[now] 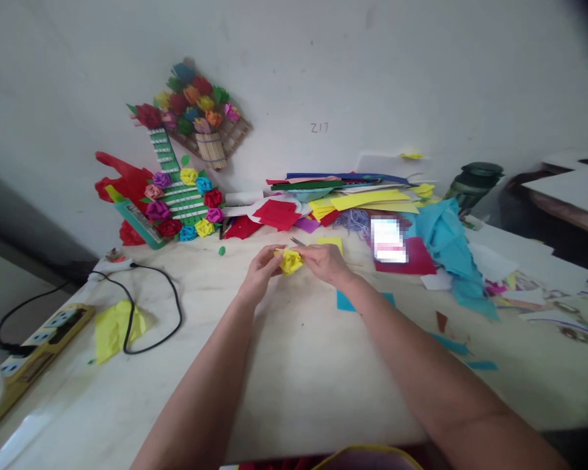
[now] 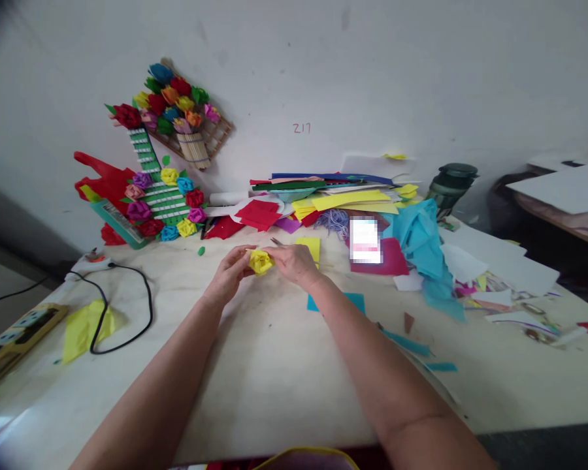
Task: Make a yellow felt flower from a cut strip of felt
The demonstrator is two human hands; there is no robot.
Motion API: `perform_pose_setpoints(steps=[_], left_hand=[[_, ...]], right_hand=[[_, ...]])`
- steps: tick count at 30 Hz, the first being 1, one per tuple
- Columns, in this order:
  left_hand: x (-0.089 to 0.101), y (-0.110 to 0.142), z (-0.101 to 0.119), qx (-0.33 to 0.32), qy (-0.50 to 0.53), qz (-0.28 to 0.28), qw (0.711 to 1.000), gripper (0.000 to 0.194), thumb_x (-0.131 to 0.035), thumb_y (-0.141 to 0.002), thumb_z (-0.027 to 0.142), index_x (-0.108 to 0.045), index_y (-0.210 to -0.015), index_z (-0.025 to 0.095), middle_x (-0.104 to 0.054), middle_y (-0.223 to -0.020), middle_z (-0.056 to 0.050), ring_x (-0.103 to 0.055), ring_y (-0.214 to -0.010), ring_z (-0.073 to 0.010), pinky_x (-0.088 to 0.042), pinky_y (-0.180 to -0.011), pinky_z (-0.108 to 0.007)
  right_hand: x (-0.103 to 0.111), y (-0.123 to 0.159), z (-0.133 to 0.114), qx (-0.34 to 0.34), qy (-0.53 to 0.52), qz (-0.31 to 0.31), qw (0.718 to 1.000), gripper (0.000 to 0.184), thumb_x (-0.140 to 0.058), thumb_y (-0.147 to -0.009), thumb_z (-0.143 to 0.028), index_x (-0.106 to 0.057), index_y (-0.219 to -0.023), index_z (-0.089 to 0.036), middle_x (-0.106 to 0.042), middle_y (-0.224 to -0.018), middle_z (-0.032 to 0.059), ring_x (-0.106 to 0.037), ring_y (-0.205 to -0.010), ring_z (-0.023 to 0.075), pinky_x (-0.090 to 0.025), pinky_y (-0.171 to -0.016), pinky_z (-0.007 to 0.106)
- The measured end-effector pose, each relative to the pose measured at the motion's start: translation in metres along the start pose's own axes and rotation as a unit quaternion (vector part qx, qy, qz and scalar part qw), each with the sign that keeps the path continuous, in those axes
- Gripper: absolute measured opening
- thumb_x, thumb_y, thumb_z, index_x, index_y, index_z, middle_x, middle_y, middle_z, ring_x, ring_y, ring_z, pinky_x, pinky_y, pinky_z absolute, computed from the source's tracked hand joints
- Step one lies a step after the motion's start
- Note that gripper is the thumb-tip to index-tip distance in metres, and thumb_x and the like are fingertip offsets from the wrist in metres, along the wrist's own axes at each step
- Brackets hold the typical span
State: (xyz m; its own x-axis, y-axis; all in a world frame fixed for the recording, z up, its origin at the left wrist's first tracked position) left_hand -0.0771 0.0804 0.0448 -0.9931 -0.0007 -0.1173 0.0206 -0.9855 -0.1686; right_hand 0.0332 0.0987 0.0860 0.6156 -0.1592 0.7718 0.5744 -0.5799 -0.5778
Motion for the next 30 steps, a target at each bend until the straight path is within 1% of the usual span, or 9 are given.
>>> perform_pose_setpoints(steps=[2,4,6,10,14,18,21,25,30], left_hand=[[0.006,-0.001,-0.005,0.02,-0.001,0.014,1.0,0.034,-0.053,-0.069,0.044,-0.055,-0.087,0.015,-0.058,-0.081,-0.004,-0.055,-0.072,-0.0135,-0.045,-0.067,-0.028],[0.01,-0.003,-0.011,0.036,-0.004,0.022,0.999,0.034,-0.054,-0.067,0.046,-0.056,-0.075,0.013,-0.058,-0.073,-0.003,-0.055,-0.067,-0.0125,-0.045,-0.066,-0.027],[0.012,-0.004,-0.014,0.048,-0.008,0.025,0.998,0.035,-0.057,-0.064,0.047,-0.055,-0.07,0.012,-0.058,-0.068,-0.003,-0.055,-0.064,-0.0126,-0.046,-0.065,-0.027],[0.011,-0.004,-0.014,0.051,-0.013,0.011,0.999,0.035,-0.058,-0.063,0.047,-0.057,-0.07,0.012,-0.059,-0.068,-0.004,-0.055,-0.065,-0.013,-0.045,-0.066,-0.028],[0.009,-0.003,-0.011,0.038,-0.032,-0.001,0.999,0.032,-0.057,-0.065,0.044,-0.059,-0.069,0.012,-0.059,-0.066,-0.003,-0.054,-0.062,-0.0119,-0.044,-0.064,-0.026],[0.011,-0.005,-0.014,0.033,-0.054,0.001,0.998,0.031,-0.058,-0.065,0.042,-0.059,-0.069,0.012,-0.06,-0.064,-0.003,-0.053,-0.059,-0.0117,-0.042,-0.061,-0.025],[0.015,-0.007,-0.019,0.031,-0.078,0.011,0.996,0.031,-0.058,-0.064,0.042,-0.059,-0.069,0.012,-0.061,-0.063,-0.003,-0.053,-0.058,-0.0117,-0.041,-0.059,-0.024],[0.022,-0.008,-0.024,0.036,-0.113,0.038,0.992,0.031,-0.06,-0.061,0.043,-0.06,-0.069,0.012,-0.06,-0.062,-0.003,-0.053,-0.058,-0.0126,-0.04,-0.057,-0.024],[0.02,-0.008,-0.022,0.029,-0.107,0.034,0.993,0.029,-0.06,-0.062,0.04,-0.059,-0.07,0.012,-0.059,-0.063,-0.003,-0.052,-0.058,-0.0123,-0.039,-0.056,-0.024]], right_hand=[[-0.002,0.0,-0.004,0.009,-0.005,-0.016,1.0,0.035,-0.039,-0.078,-0.018,-0.056,-0.107,-0.027,-0.065,-0.087,0.0009,-0.057,-0.075,0.0115,-0.037,-0.066,0.02],[-0.005,0.0,-0.006,0.016,-0.009,-0.029,0.999,0.033,-0.04,-0.078,-0.02,-0.057,-0.106,-0.028,-0.065,-0.088,0.0009,-0.057,-0.076,0.0117,-0.037,-0.066,0.02],[-0.007,0.0,-0.007,0.014,-0.011,-0.036,0.999,0.032,-0.041,-0.078,-0.021,-0.058,-0.103,-0.028,-0.066,-0.088,0.0009,-0.058,-0.076,0.0121,-0.037,-0.066,0.02],[-0.009,0.0,-0.003,-0.001,-0.025,-0.042,0.999,0.03,-0.041,-0.077,-0.021,-0.061,-0.099,-0.027,-0.066,-0.087,0.0011,-0.057,-0.076,0.0125,-0.037,-0.064,0.02],[-0.011,0.001,-0.001,-0.009,-0.042,-0.055,0.998,0.026,-0.042,-0.077,-0.023,-0.064,-0.089,-0.025,-0.066,-0.08,0.0009,-0.057,-0.072,0.0119,-0.035,-0.061,0.019],[-0.014,0.002,-0.001,-0.01,-0.045,-0.073,0.996,0.026,-0.04,-0.077,-0.025,-0.065,-0.079,-0.022,-0.065,-0.07,0.0006,-0.055,-0.064,0.0102,-0.034,-0.057,0.019],[-0.018,0.002,0.005,-0.028,-0.05,-0.085,0.995,0.027,-0.039,-0.078,-0.027,-0.065,-0.079,-0.022,-0.064,-0.066,-0.0002,-0.054,-0.061,0.0092,-0.033,-0.055,0.018],[-0.024,0.004,0.011,-0.05,-0.082,-0.101,0.99,0.027,-0.041,-0.077,-0.029,-0.064,-0.09,-0.024,-0.066,-0.076,-0.0007,-0.057,-0.067,0.0095,-0.035,-0.057,0.018],[-0.024,0.003,0.012,-0.055,-0.082,-0.093,0.991,0.028,-0.043,-0.076,-0.027,-0.064,-0.093,-0.026,-0.066,-0.088,-0.0004,-0.059,-0.075,0.0115,-0.038,-0.062,0.019]])
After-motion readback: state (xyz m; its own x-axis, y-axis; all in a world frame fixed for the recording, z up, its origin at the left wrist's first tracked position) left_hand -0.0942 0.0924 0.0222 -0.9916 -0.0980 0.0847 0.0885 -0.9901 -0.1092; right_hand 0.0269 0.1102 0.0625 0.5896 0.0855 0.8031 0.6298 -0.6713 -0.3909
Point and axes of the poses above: each hand's wrist, its own y-axis away from the middle knuckle, its own x-axis out of the back of the hand, z = x × y, the point moved 10 cm from there along -y, towards the middle knuckle
